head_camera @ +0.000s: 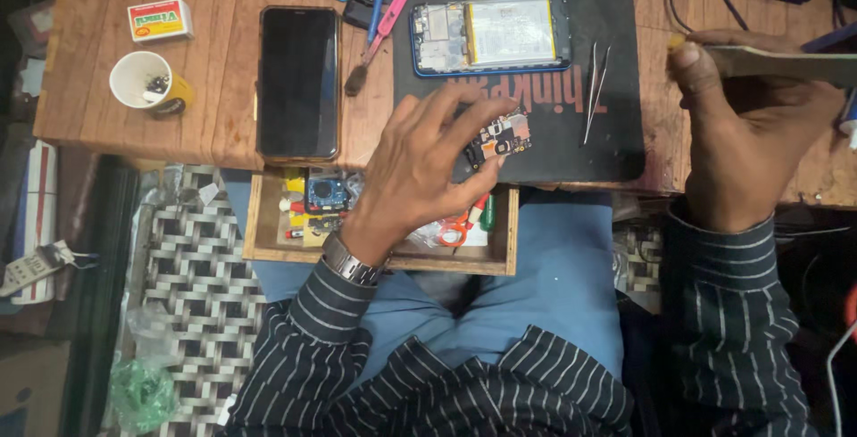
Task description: The person uses tweezers to adjust a small component on a circuit board, then brushes the board with a small brush. They place the board into a disassembled phone chassis and press it into place.
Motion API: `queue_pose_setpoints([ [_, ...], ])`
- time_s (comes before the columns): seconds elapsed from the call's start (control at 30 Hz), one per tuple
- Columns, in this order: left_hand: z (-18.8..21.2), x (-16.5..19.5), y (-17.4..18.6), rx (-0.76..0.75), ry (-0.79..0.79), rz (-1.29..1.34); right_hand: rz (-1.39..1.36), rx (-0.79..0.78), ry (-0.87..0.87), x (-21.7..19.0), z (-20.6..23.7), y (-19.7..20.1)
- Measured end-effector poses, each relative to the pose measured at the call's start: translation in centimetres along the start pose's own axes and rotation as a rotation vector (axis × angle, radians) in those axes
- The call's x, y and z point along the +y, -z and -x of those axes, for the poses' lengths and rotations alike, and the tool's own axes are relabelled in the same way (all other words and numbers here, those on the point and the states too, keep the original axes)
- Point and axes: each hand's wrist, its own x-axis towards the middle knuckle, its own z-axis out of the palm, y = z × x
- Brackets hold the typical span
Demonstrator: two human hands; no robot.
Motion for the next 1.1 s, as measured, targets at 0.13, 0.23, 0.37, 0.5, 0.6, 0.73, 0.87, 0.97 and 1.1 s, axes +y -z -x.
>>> queue_pose_setpoints([
  [0.13, 0.2, -0.1, 0.1, 0.008, -0.018, 0.008, 0.161, -0.158, -0.050, 1.5, 0.1, 0.9],
  [0.23, 0.3, -0.1, 0.1, 0.020, -0.022, -0.006, 0.359, -0.322, -0.127, 2.8, 0.0, 1.7],
  [0.37, 0.2, 0.0, 0.1, 0.009, 0.001, 0.009, 0.225, -0.387, -0.211, 3.5, 0.3, 2.5],
  [0.5, 0.2, 0.2, 0.4, -0.002, 0.037, 0.046, 0.322, -0.356, -0.148, 2.7, -0.2, 2.4],
  [0.6, 0.1, 0.2, 0.5, -0.024, 0.069, 0.067, 0.596, -0.164, 0.133, 0.9, 0.5, 2.0],
  [0.73, 0.0, 0.1, 0.4, 0.016, 0.011, 0.099, 0.374, -0.477, 0.106, -0.9, 0.6, -0.2],
  [0.87, 0.3, -0.1, 0.4, 0.005, 0.022, 0.096, 0.286, -0.589, 0.114, -1.5, 1.4, -3.3],
  [0.97, 0.5, -0.2, 0.6, 0.009, 0.020, 0.119, 0.278, -0.623, 0.111, -1.4, 1.3, -4.0],
  [1.1, 0.5, -0.3, 0.6, 0.005, 0.020, 0.111, 0.259, -0.604, 0.116, -1.1, 1.5, -4.2],
])
